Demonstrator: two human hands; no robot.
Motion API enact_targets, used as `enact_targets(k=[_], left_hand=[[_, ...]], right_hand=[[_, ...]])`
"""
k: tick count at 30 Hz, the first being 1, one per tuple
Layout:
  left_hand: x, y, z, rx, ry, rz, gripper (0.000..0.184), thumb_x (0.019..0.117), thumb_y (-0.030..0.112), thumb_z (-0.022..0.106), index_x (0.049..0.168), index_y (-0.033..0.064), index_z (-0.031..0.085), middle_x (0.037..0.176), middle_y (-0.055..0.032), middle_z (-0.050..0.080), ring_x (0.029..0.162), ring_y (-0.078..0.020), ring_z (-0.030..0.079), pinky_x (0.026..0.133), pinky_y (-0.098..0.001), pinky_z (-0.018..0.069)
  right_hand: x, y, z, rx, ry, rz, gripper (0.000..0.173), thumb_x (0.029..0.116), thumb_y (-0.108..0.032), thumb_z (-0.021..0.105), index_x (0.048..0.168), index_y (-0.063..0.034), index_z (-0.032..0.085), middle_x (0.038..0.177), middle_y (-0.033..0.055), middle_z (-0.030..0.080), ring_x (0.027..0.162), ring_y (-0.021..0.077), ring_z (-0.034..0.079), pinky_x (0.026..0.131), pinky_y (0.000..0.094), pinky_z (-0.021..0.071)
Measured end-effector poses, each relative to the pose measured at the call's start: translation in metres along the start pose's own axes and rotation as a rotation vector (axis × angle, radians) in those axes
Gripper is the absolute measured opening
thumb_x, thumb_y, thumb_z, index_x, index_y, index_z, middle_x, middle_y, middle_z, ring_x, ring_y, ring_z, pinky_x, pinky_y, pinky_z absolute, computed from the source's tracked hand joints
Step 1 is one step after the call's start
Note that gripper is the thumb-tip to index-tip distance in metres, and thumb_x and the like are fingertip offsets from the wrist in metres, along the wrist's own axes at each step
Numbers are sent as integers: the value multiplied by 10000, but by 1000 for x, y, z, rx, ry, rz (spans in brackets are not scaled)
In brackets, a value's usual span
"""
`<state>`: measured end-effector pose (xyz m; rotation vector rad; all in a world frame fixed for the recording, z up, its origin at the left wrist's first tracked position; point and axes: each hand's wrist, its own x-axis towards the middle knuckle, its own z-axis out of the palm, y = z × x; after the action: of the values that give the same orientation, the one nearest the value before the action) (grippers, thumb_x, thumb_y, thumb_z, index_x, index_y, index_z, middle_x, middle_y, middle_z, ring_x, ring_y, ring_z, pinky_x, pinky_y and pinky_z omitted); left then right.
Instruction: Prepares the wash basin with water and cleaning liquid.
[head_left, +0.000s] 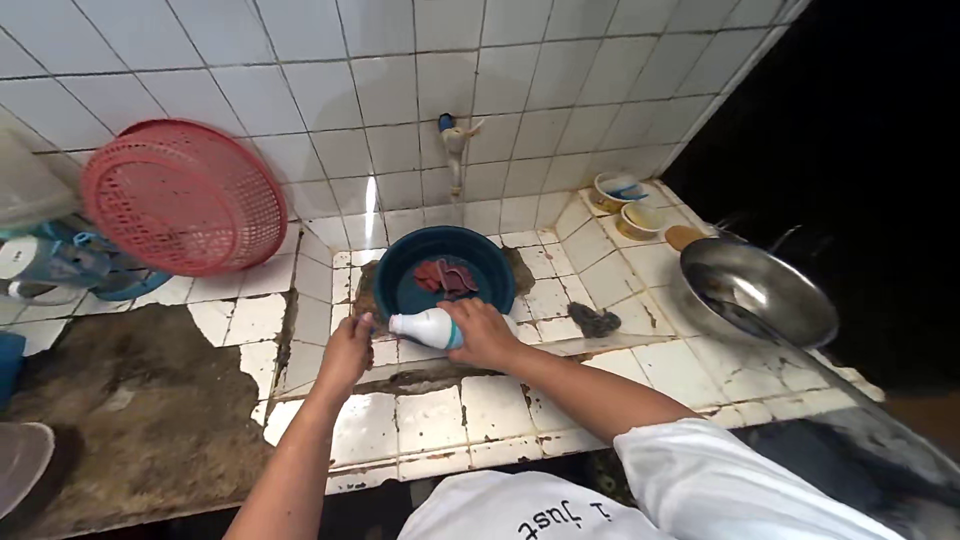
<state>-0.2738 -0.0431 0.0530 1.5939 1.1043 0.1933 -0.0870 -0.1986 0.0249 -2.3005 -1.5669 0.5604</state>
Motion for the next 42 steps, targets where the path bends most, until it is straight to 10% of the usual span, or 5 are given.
enact_targets(k=[5, 11, 24, 42], left_hand=[[-8, -23, -21, -204, 94, -84, 340, 1120, 291, 415, 1201, -12, 547, 739, -8, 522, 543, -67, 527, 531, -211, 485], [-47, -84, -40, -270, 187, -57, 316, 1118, 235, 397, 1208, -18, 562, 706, 14, 541, 542, -55, 540, 538, -207, 496], [-159, -185, -71, -496, 491, -238, 311, 1117, 262, 340, 1150, 63, 577, 687, 76, 597, 543, -14, 590, 519, -174, 524], [-138, -176, -68, -476, 433, -213, 287, 1118, 243, 368, 1108, 67, 594, 687, 73, 613, 552, -8, 597, 527, -167, 524]], right_hand=[[40, 57, -24, -245, 13, 211, 664, 850, -45, 756, 1464, 3, 509, 1353, 389, 528, 1288, 608, 464, 1003, 766, 368], [98, 66, -29, -752, -64, 112, 418, 917, 100, 618, 1311, 193, 518, 1333, 363, 546, 1296, 523, 506, 1055, 687, 370], [160, 38, -33, -1022, -262, -1, 330, 966, 31, 591, 1276, 142, 591, 1319, 297, 603, 1294, 446, 542, 1134, 634, 323], [129, 58, -59, -993, -343, 129, 217, 974, -6, 588, 1141, 94, 686, 1207, 242, 677, 1206, 417, 600, 1126, 650, 299]])
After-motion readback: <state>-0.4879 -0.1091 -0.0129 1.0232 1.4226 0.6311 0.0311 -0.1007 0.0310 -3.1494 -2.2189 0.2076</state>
